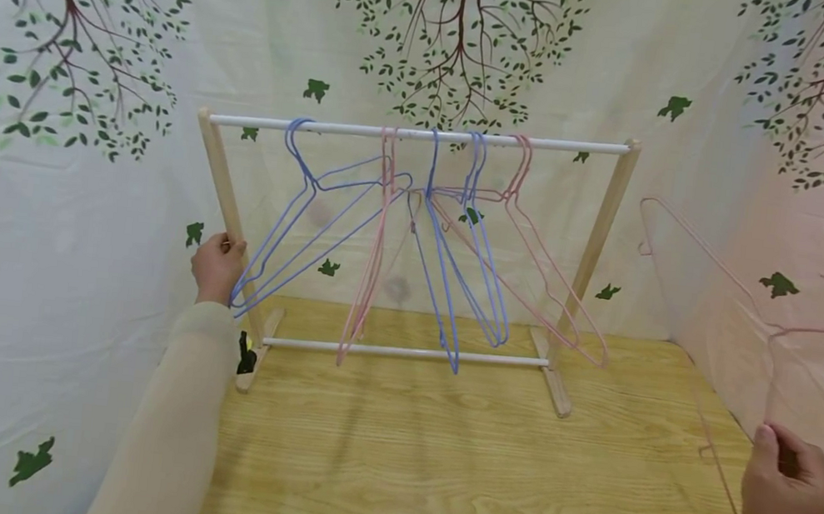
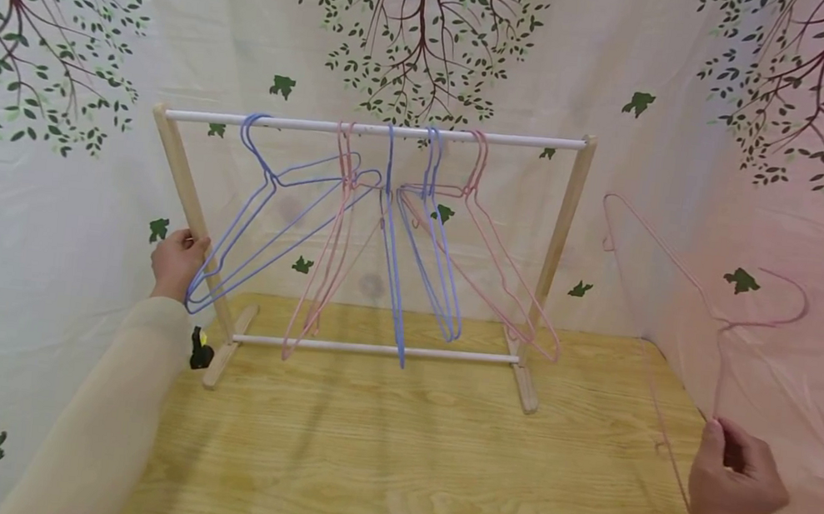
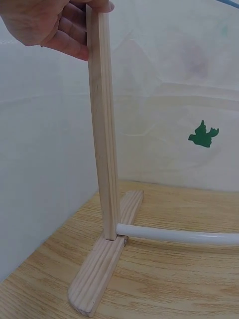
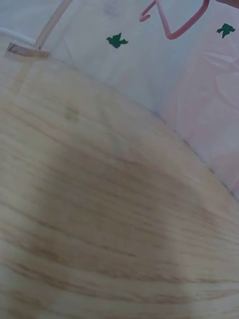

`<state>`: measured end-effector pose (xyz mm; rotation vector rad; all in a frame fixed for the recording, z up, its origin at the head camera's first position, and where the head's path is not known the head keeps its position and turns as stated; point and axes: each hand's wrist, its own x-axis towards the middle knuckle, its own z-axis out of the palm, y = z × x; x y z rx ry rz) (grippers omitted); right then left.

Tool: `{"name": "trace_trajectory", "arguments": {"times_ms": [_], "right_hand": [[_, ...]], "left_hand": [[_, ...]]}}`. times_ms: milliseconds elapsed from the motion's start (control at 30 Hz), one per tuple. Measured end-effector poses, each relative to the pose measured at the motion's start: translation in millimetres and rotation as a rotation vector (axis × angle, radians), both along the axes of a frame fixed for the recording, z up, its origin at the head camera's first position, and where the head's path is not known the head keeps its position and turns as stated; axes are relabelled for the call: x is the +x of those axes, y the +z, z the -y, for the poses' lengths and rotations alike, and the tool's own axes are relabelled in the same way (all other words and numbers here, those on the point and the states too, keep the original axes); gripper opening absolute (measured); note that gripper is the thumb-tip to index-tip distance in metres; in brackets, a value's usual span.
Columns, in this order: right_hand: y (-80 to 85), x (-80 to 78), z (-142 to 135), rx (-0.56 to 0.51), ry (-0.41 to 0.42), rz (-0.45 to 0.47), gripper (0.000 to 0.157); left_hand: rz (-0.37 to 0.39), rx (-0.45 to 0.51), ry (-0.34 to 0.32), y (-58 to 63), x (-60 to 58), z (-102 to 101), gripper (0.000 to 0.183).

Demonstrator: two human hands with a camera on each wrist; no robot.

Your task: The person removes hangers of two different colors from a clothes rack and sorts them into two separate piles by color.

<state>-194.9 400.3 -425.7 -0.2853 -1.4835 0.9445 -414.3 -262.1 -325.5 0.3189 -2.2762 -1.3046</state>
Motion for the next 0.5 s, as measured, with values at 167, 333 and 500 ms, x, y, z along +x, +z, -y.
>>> {"name": "trace_trajectory", "arguments": {"times_ms": [167, 333, 500], "right_hand": [[-22.1, -8.9, -19, 0.018, 0.001, 0.127, 0.022], [-36.0, -10.1, -27, 0.053, 0.066, 0.203, 0.019], [-44.2, -6.1, -27, 0.133, 0.129, 0.277, 0.016]], "left_hand": [[-0.013, -0.011, 0.012, -0.4, 0.8, 0, 0.04], [-0.015, -0.01, 0.018, -0.3, 3.4, 0, 0.04], [-0.009, -0.008, 0.01, -0.7, 6.4, -1, 0.041]]}}
